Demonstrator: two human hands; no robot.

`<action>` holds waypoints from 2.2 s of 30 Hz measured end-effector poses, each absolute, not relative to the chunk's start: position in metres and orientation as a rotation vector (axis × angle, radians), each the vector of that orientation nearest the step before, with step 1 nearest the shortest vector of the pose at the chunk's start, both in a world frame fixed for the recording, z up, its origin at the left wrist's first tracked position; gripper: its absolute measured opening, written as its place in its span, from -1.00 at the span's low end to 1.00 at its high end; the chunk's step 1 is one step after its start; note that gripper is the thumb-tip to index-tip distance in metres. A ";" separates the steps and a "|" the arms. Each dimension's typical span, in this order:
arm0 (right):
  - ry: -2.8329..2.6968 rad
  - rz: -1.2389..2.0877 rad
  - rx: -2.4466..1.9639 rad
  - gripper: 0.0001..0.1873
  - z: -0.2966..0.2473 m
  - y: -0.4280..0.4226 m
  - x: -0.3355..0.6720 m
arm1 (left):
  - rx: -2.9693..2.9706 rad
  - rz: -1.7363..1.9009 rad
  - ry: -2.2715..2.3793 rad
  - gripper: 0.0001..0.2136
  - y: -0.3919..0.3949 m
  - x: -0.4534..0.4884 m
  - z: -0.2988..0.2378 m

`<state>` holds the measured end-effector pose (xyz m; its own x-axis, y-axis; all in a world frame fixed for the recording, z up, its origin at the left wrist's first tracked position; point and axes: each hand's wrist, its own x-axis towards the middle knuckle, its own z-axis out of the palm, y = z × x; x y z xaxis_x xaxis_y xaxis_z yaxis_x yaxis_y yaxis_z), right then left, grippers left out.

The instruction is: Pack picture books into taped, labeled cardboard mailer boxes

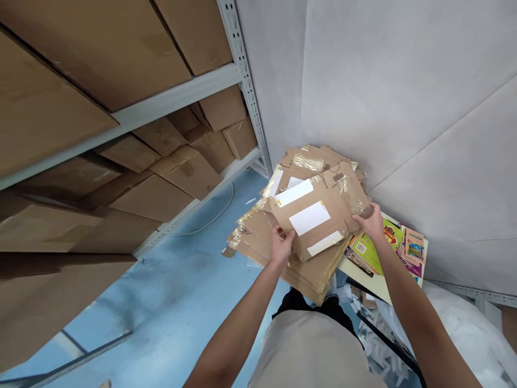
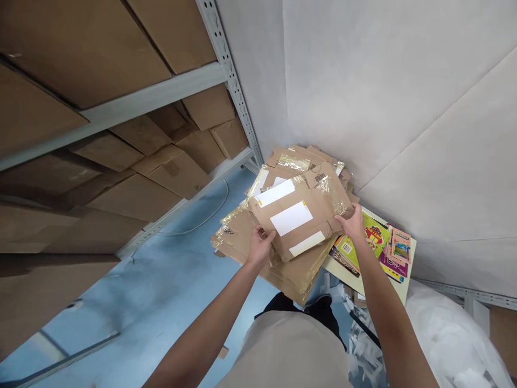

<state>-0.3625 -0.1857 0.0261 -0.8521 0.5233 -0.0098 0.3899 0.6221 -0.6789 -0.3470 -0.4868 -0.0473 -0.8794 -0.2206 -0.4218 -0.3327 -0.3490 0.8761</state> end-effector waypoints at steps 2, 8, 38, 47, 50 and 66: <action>-2.601 1.052 -0.734 -0.22 0.023 -0.185 -0.353 | -0.675 2.432 1.721 -0.58 -0.488 -0.351 -0.045; -2.497 1.076 -0.676 -0.32 0.009 -0.179 -0.326 | -0.557 2.353 1.694 -0.45 -0.488 -0.357 -0.041; -1.915 1.774 -0.867 -0.28 0.011 -0.163 -0.282 | -0.144 1.984 1.611 -0.29 -0.496 -0.387 -0.024; -1.845 1.721 -0.937 -0.31 0.023 -0.177 -0.209 | -0.016 2.130 1.697 -0.35 -0.474 -0.400 0.010; -1.819 1.634 -1.003 -0.36 0.018 -0.182 -0.161 | 0.034 2.056 1.739 -0.35 -0.447 -0.394 0.023; -1.341 1.252 -1.229 -0.53 0.030 -0.160 0.186 | 0.851 1.486 1.552 -0.63 -0.230 -0.169 0.074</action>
<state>0.1856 -0.1603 0.0296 -0.1007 0.9948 -0.0152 0.0835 -0.0068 -0.9965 -0.1686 -0.2303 0.0742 -0.4475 0.8888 -0.0991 -0.0609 0.0802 0.9949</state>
